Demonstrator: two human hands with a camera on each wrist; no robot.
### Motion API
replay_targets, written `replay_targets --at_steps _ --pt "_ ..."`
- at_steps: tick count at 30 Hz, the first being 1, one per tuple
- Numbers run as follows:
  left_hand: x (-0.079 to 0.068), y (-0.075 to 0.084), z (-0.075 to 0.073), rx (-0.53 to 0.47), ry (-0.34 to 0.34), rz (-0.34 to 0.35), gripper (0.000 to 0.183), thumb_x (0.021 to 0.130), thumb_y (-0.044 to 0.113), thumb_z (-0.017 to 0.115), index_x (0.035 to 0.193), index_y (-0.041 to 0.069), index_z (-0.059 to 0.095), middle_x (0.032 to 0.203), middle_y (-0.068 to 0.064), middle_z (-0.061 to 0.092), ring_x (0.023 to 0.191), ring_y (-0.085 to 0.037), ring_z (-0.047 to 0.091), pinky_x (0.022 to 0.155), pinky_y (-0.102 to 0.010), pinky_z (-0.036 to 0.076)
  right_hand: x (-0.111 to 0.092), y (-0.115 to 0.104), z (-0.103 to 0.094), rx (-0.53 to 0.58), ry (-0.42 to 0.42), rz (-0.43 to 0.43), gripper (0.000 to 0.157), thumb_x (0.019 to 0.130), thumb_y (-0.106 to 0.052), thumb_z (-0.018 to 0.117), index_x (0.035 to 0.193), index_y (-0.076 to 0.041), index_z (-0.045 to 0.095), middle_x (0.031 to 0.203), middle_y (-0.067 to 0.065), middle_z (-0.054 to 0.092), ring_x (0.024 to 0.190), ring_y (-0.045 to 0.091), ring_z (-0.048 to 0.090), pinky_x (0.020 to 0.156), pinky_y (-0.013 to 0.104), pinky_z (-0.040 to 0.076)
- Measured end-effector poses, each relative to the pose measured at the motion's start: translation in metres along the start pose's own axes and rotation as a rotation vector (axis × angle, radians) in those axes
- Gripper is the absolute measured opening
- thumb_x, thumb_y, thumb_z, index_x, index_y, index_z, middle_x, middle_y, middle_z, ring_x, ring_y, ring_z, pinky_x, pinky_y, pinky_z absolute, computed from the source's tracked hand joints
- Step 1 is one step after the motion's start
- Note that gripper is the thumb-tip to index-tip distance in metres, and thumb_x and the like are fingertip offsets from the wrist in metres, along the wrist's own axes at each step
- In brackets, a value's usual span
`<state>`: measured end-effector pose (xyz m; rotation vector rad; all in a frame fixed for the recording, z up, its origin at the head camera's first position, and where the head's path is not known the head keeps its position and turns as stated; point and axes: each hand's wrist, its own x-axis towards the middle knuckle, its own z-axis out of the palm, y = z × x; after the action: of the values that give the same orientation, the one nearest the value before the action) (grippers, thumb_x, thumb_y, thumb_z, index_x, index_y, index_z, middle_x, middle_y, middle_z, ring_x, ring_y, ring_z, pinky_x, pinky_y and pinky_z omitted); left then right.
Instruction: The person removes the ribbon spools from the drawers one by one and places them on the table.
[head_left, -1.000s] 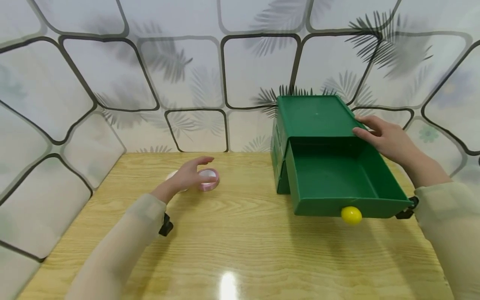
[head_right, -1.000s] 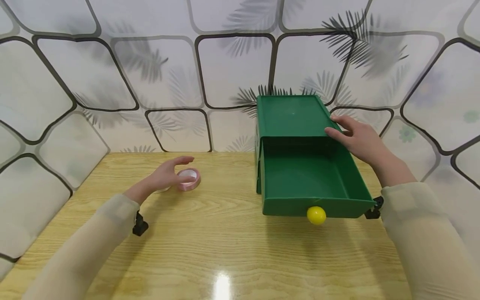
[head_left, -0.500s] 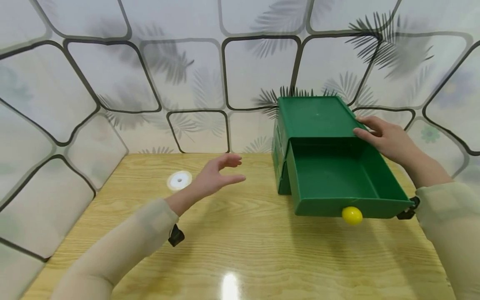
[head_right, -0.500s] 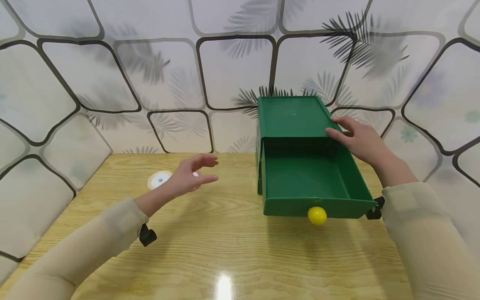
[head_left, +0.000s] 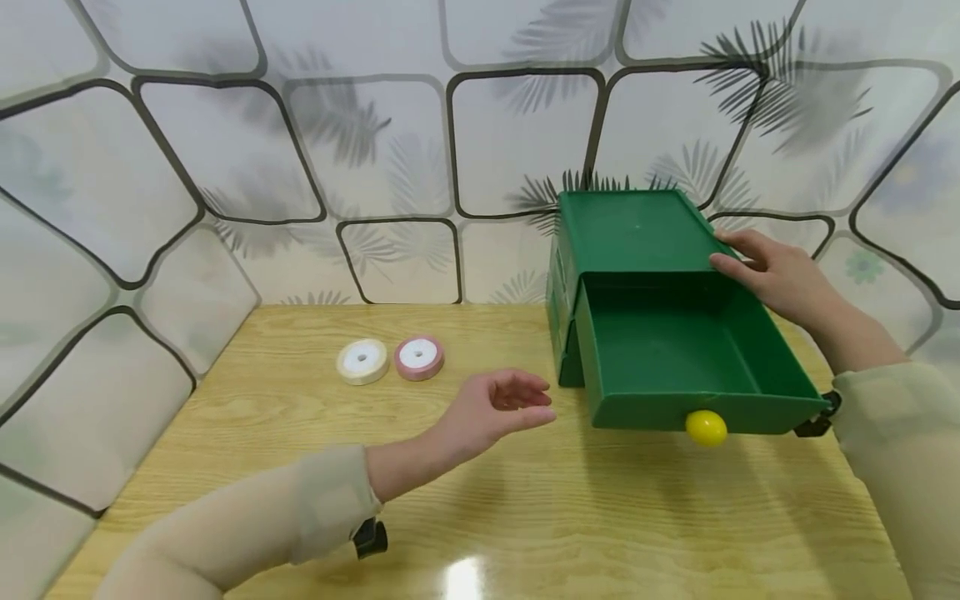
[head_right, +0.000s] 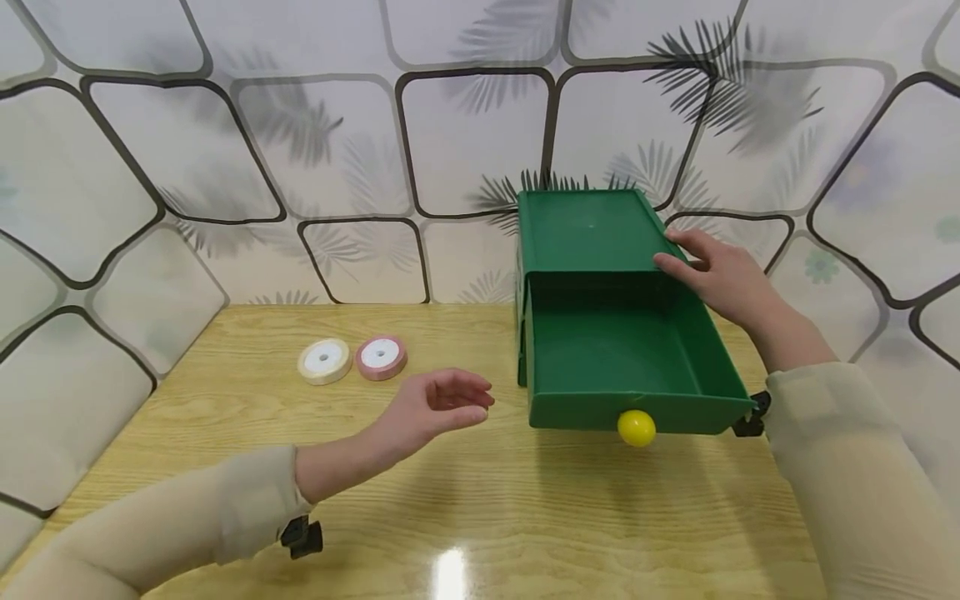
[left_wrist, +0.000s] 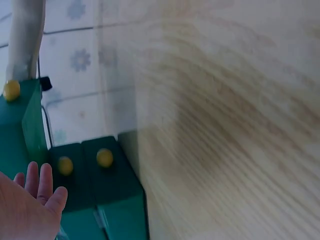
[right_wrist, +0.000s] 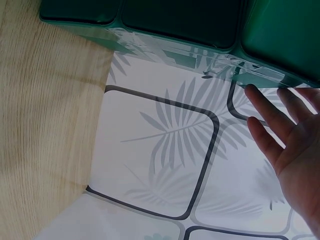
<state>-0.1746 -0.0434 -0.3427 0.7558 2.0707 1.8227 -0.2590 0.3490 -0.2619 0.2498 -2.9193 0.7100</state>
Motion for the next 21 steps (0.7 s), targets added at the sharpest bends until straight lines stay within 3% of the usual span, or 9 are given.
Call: replay_targets --at_steps 7,10,21 --pt "-0.004 0.007 0.028 -0.111 -0.074 -0.125 0.030 0.092 0.010 0.068 0.119 -0.002 0.067 0.104 -0.009 0.071 0.096 -0.013 0.066 0.085 -0.027 0.051 -0.001 -0.002 -0.003 -0.001 -0.019 0.010 0.067 0.102 -0.045 0.045 0.153 -0.005 0.026 0.146 0.034 0.031 0.124 0.058 0.036 0.096 0.071 0.027" --pt "-0.004 0.009 0.041 -0.141 -0.075 -0.172 0.031 0.091 0.012 0.069 0.119 -0.002 0.067 0.104 -0.007 0.072 0.097 -0.012 0.066 0.087 -0.027 0.050 0.000 -0.001 -0.003 0.000 -0.024 0.008 0.068 0.102 -0.044 0.046 0.153 -0.005 0.026 0.146 0.034 0.031 0.124 0.057 0.036 0.097 0.071 0.027" --pt "-0.003 0.009 0.073 -0.126 -0.088 -0.260 0.021 0.089 0.022 0.073 0.106 0.010 0.077 0.104 0.005 0.072 0.096 -0.004 0.063 0.084 -0.025 0.050 -0.001 -0.002 -0.004 0.011 -0.027 -0.006 0.067 0.102 -0.043 0.047 0.153 -0.005 0.027 0.147 0.033 0.031 0.125 0.057 0.036 0.097 0.070 0.028"
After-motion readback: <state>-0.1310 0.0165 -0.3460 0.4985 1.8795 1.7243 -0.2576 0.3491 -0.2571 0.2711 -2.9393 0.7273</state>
